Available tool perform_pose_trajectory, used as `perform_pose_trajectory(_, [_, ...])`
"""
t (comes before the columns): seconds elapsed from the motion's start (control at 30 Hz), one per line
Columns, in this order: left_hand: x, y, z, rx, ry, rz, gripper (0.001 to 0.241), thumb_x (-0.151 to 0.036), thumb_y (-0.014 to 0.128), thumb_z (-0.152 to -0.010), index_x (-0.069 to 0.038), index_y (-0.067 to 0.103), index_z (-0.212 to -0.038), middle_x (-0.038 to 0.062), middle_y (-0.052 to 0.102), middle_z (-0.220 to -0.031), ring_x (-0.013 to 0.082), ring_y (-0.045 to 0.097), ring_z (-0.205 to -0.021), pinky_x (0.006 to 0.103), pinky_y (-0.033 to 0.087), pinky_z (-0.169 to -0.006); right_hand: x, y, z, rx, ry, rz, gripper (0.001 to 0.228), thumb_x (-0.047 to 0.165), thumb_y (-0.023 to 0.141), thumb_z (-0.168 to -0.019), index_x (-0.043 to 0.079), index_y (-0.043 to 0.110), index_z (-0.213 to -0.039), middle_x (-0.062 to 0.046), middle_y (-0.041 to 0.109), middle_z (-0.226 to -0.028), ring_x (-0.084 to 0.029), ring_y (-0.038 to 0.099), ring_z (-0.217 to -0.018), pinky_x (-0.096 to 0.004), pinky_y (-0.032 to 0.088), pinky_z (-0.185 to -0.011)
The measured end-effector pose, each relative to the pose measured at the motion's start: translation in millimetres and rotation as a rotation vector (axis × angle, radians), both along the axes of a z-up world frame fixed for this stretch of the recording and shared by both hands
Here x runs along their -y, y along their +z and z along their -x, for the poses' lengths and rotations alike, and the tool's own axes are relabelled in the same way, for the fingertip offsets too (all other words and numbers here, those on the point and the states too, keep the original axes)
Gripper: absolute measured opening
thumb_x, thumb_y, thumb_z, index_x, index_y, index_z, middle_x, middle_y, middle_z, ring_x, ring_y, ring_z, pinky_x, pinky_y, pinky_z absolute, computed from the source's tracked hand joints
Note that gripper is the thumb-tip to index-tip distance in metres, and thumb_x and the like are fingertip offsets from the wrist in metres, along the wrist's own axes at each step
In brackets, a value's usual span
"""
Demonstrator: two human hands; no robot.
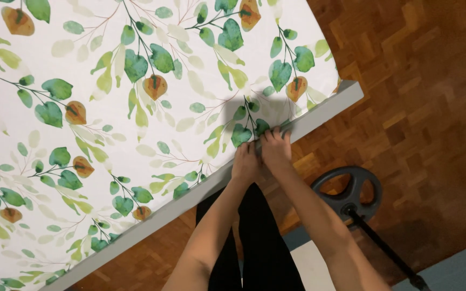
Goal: The person smooths and tucks a floral-patterned fitted sheet onto a mattress, working around the edges and corners to secure it in place. They move around the bed to adjust the sheet on all sides.
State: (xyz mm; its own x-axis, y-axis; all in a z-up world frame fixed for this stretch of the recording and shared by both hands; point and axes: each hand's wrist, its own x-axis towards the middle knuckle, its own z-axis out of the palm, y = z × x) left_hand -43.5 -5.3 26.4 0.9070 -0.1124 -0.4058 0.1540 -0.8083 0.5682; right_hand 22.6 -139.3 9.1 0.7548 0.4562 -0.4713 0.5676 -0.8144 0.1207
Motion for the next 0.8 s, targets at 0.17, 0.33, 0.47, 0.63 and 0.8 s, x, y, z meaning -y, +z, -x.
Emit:
perform_pose_trajectory(0.17, [-7,-15,-3,-0.199,0.107,0.109,0.064,-0.039,0.066,-0.084,-0.011,0.051,-0.139,0.009,0.048,-0.124,0.0344,0.05,-0.113,0.0431,0.045,-0.096,-4,-3,-1,0.202,0.001,-0.193,0.022,0.021,0.048,-0.092,0.017,0.067,-0.103,-0.008,0.062,-0.108,-0.038,0.054,-0.119,-0.067,0.039,-0.091])
perform_pose_trajectory(0.33, [-14,-28,-6,-0.247,0.157,0.175,0.059,-0.044,0.074,-0.074,-0.02,0.057,-0.125,0.004,0.049,-0.117,0.0333,0.055,-0.112,0.048,0.051,-0.092,6,-18,4,0.216,-0.113,-0.142,0.024,0.023,0.044,-0.093,0.017,0.064,-0.106,-0.009,0.061,-0.119,-0.034,0.053,-0.122,-0.064,0.039,-0.094])
perform_pose_trajectory(0.47, [-24,-19,-20,-0.275,0.115,0.167,0.044,-0.041,0.077,-0.078,-0.019,0.056,-0.111,0.004,0.052,-0.111,0.0339,0.061,-0.108,0.0473,0.054,-0.088,24,11,-14,0.136,-0.145,-0.331,0.024,0.015,0.044,-0.096,0.013,0.061,-0.112,-0.013,0.059,-0.123,-0.033,0.055,-0.121,-0.055,0.037,-0.099])
perform_pose_trajectory(0.63, [-23,-11,-28,-0.205,0.135,0.183,0.027,-0.039,0.068,-0.09,-0.023,0.058,-0.109,0.002,0.054,-0.103,0.034,0.066,-0.099,0.0456,0.055,-0.083,44,62,-55,-0.02,-0.18,-0.364,0.029,0.014,0.053,-0.094,0.016,0.068,-0.118,-0.006,0.064,-0.13,-0.028,0.058,-0.128,-0.046,0.041,-0.1])
perform_pose_trajectory(0.8, [-9,8,-52,0.019,0.104,0.133,0.017,-0.037,0.059,-0.097,-0.035,0.069,-0.111,0.001,0.057,-0.101,0.0336,0.07,-0.094,0.0465,0.061,-0.077,68,59,-89,0.086,-0.137,-0.316,0.024,0.02,0.053,-0.099,0.027,0.074,-0.109,0.004,0.066,-0.126,-0.018,0.056,-0.126,-0.039,0.041,-0.1])
